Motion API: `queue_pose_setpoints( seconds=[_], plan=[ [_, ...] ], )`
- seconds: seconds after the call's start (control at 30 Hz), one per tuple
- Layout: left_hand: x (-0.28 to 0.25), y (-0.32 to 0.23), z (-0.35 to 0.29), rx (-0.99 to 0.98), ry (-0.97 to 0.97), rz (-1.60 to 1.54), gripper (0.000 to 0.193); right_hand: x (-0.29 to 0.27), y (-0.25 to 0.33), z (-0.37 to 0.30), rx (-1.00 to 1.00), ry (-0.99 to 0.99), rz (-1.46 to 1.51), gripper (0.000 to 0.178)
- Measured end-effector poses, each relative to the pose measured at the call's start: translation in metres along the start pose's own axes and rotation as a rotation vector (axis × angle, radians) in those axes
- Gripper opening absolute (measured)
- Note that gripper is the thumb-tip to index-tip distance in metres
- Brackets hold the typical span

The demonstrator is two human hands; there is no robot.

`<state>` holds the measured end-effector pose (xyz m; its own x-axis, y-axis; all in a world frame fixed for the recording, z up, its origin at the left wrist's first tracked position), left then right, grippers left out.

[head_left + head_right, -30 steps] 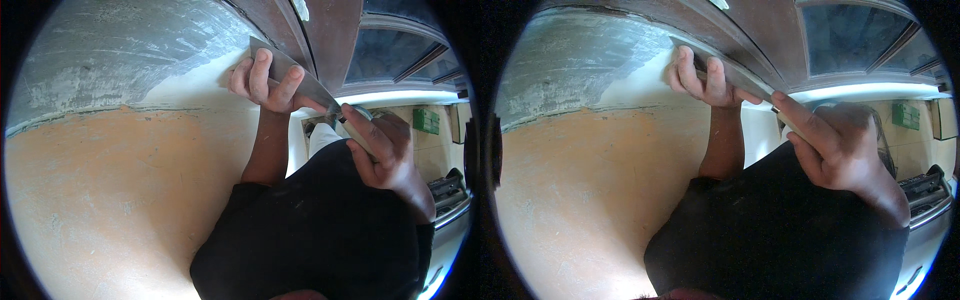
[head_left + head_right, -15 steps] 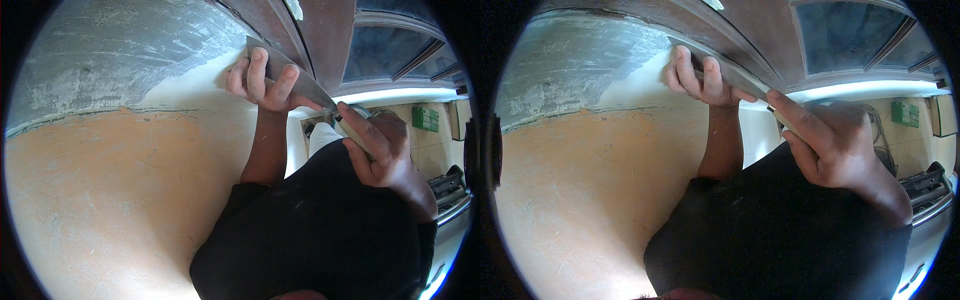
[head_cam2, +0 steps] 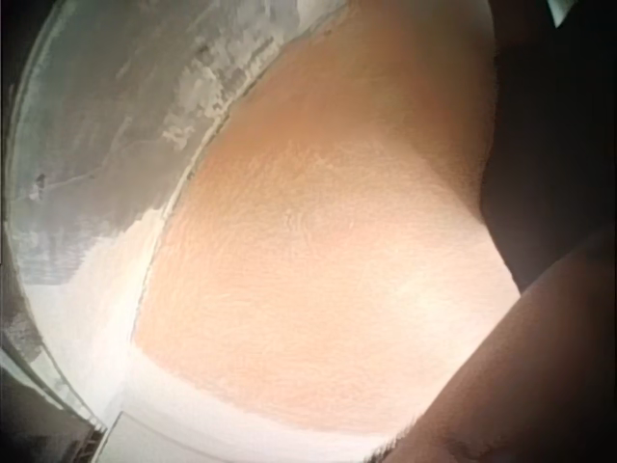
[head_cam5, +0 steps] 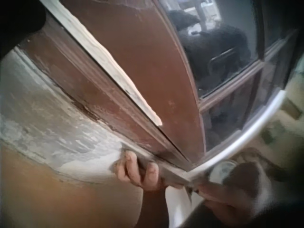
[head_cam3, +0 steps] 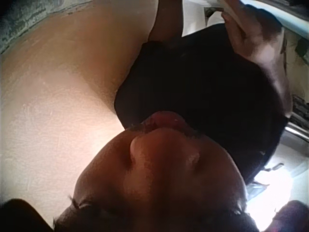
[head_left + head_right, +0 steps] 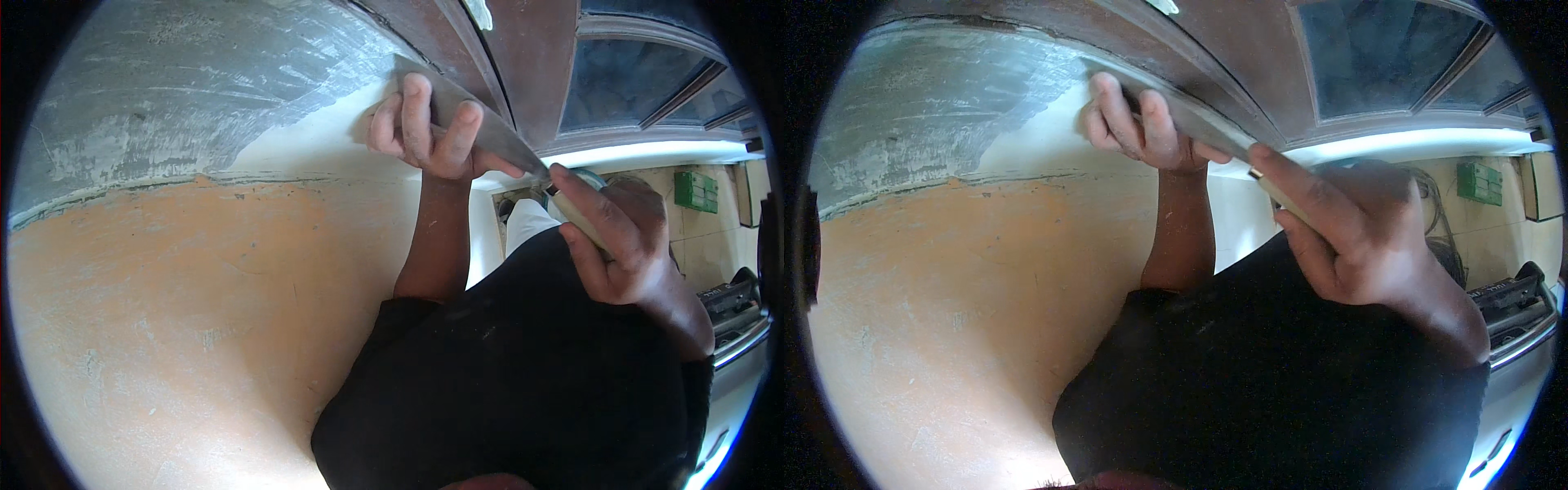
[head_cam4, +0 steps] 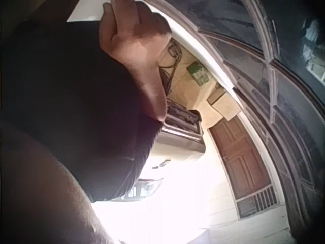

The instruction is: Applying and smoothing putty or plaster around window frame joints and wall corners with a putty knife.

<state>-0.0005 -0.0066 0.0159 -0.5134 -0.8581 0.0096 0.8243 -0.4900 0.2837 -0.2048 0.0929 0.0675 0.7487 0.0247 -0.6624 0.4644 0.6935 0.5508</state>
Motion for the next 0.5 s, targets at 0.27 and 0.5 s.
queue_pose_setpoints(
  seconds=[0.27,0.5],
  plan=[
    [0.0035,-0.0032,-0.0064,-0.111,-0.059,-0.037,0.071,-0.0013,-0.0003,-0.0014,0.003,-0.027,0.006,0.054],
    [0.0032,-0.0029,-0.0042,-0.07,-0.005,0.0,0.072,-0.0079,0.0009,0.0002,-0.004,0.019,-0.048,0.052]
  ],
)
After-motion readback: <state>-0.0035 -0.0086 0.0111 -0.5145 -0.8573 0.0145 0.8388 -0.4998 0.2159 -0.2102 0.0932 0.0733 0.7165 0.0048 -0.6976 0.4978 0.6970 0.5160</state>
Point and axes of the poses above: each hand's wrist, its own z-axis towards the middle knuckle, its own x-axis out of the palm, y = z × x, the point moved 3 cm from there along z, towards the middle knuckle
